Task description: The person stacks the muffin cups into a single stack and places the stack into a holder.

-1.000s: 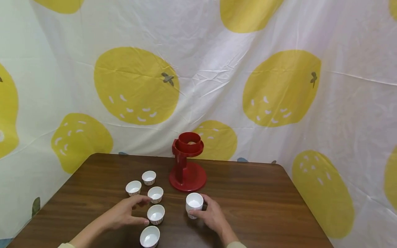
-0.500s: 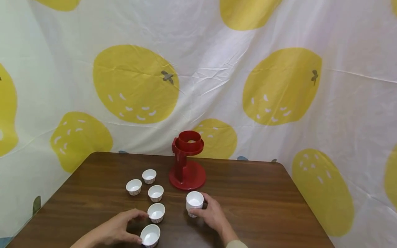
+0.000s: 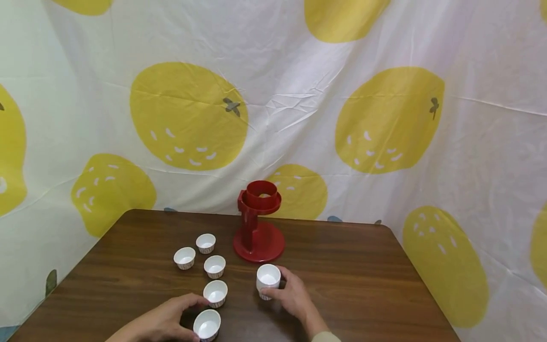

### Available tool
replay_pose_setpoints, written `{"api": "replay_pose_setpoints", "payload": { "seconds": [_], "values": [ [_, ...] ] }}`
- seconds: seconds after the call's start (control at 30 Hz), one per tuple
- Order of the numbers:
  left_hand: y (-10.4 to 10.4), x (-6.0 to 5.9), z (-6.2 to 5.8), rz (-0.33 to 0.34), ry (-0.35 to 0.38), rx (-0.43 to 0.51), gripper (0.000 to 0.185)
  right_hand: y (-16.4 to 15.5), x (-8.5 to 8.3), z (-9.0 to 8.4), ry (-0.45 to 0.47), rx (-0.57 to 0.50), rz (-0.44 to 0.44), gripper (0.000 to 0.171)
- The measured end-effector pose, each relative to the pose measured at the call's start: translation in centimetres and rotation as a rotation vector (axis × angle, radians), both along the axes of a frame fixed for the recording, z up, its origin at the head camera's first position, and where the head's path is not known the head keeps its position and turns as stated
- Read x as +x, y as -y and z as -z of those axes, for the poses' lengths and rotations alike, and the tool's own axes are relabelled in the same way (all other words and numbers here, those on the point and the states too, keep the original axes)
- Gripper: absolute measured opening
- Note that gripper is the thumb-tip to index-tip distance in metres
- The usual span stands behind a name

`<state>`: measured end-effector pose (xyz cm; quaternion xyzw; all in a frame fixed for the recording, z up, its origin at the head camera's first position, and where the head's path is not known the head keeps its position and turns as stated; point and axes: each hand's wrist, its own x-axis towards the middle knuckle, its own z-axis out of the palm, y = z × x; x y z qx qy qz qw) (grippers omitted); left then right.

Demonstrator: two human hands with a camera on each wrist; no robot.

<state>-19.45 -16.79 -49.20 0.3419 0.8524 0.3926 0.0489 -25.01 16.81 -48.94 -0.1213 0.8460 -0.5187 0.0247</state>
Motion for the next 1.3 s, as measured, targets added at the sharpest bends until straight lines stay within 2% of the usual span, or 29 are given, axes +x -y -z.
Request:
{"api": "replay_pose_setpoints", "payload": {
  "seconds": [0.13, 0.5, 0.73, 1.1, 1.3],
  "values": [
    [-0.28, -0.06, 0.08, -0.009, -0.019, -0.029, 0.058, -0.01, 0.00, -0.02, 0.001, -0.001, -0.008, 0.067],
    [-0.31, -0.42, 0.04, 0.027, 0.029, -0.089, 0.056, -0.02, -0.11, 0.08, -0.004, -0.006, -0.007, 0.066],
    [-0.38, -0.51, -0.20, 0.020, 0.112, -0.093, 0.055, -0.04, -0.04, 0.11, -0.004, -0.025, -0.011, 0.065],
    [-0.52, -0.53, -0.13, 0.036, 0.070, -0.079, 0.056, -0.24, -0.26, 0.32, -0.007, 0.014, -0.009, 0.067],
    [-0.66, -0.33, -0.50, 0.023, 0.066, -0.087, 0.054, -0.13, -0.09, 0.13, -0.010, -0.005, -0.006, 0.066]
  ]
}}
